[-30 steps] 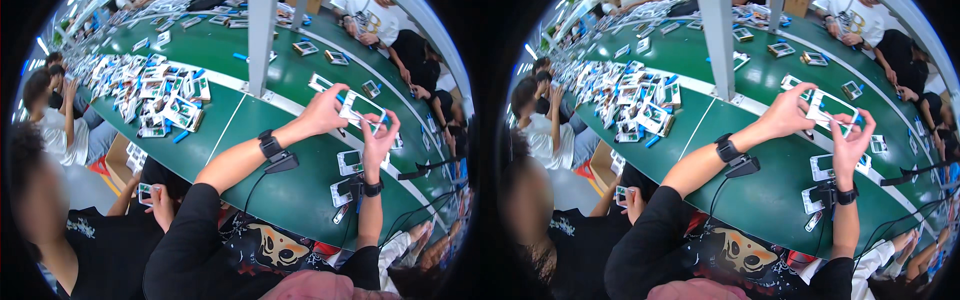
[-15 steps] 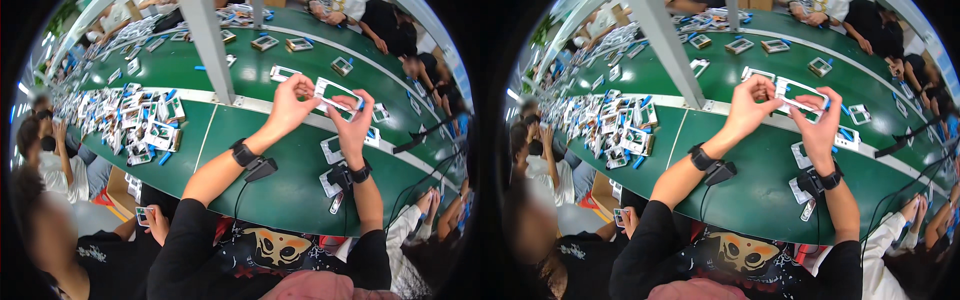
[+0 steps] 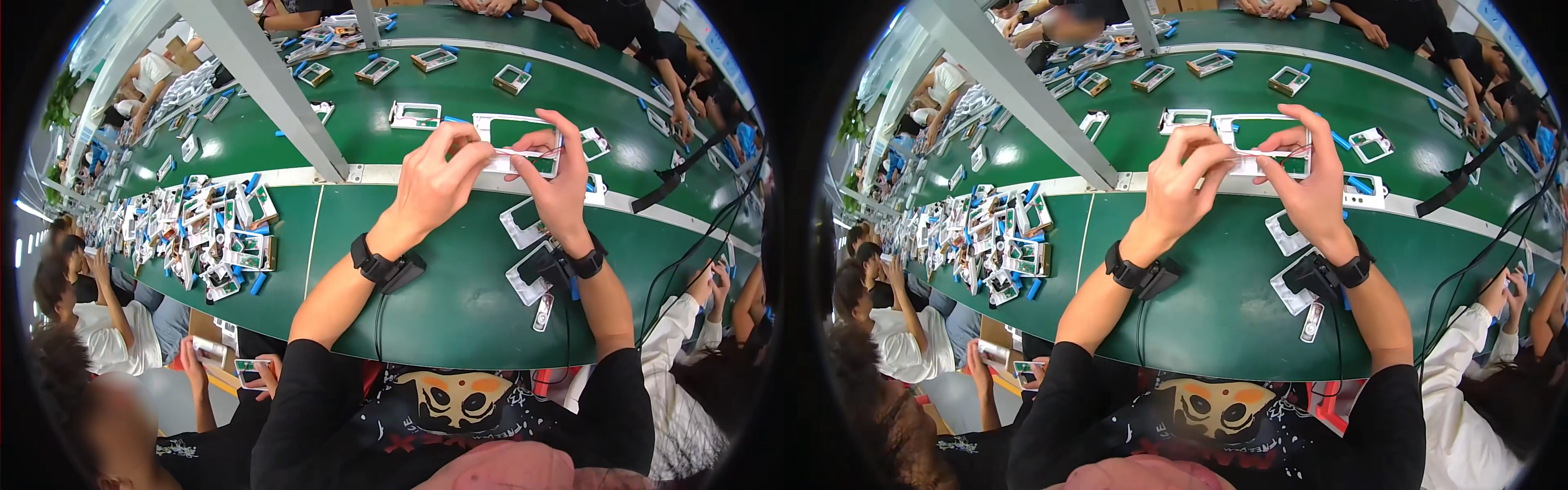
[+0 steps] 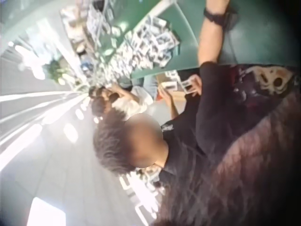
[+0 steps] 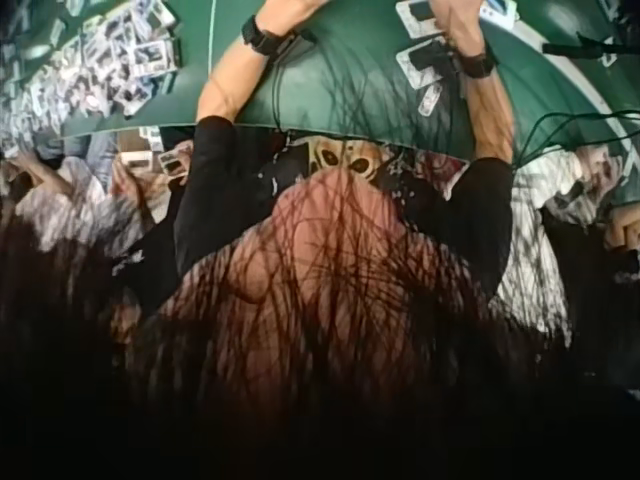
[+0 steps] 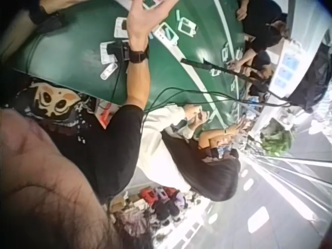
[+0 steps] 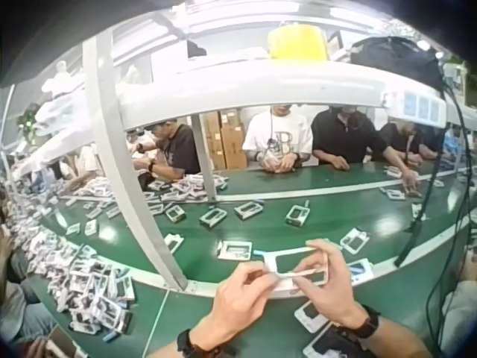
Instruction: Assembling electronic components into plastic frames on a production line.
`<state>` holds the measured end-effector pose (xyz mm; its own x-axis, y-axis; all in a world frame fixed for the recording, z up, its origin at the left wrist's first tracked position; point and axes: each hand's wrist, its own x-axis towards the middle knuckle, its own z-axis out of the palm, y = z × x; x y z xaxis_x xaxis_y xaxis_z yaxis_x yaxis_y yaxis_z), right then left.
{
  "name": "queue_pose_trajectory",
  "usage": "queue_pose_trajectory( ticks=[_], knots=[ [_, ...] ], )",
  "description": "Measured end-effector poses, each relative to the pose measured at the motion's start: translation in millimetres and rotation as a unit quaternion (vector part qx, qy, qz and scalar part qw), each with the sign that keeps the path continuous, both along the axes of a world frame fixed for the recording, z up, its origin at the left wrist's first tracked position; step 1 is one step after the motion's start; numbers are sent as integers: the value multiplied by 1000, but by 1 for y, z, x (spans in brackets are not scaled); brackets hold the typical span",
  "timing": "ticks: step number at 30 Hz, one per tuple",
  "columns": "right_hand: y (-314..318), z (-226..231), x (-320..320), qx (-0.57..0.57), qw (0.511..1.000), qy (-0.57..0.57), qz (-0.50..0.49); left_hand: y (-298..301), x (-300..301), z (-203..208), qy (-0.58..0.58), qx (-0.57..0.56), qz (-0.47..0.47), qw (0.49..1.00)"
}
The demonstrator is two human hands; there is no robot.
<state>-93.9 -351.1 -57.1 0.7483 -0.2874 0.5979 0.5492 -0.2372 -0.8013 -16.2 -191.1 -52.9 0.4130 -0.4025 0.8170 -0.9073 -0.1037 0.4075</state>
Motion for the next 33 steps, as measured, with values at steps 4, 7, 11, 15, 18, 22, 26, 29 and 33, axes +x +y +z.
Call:
queue_pose_trajectory(
  ticks=[4,7,11,15,18,22,26,29,33],
  knots=[
    [1,7,-5,12,1000,18,10,5,5,4,-145,49,-2,988],
    [2,9,-9,17,999,44,8,8,5,10,-159,101,-4,982],
    [0,4,-8,-9,1000,25,-8,12,4,16,-183,148,-32,971],
    [-1,-8,-7,-66,996,11,-50,13,1,16,-127,164,-42,977],
    [1,-2,-8,-91,994,-19,-61,10,2,12,-19,65,-69,995],
    [3,-2,-6,-135,984,-79,-81,1,-10,10,200,-16,-52,978],
    [4,-6,-9,-165,973,-123,-101,-4,-21,9,304,-42,-49,951],
    [3,-1,-9,-166,972,-132,-103,3,-13,12,293,10,-68,954],
    [1,6,-12,-135,980,-120,-82,9,-7,17,253,2,-97,963]
  ],
)
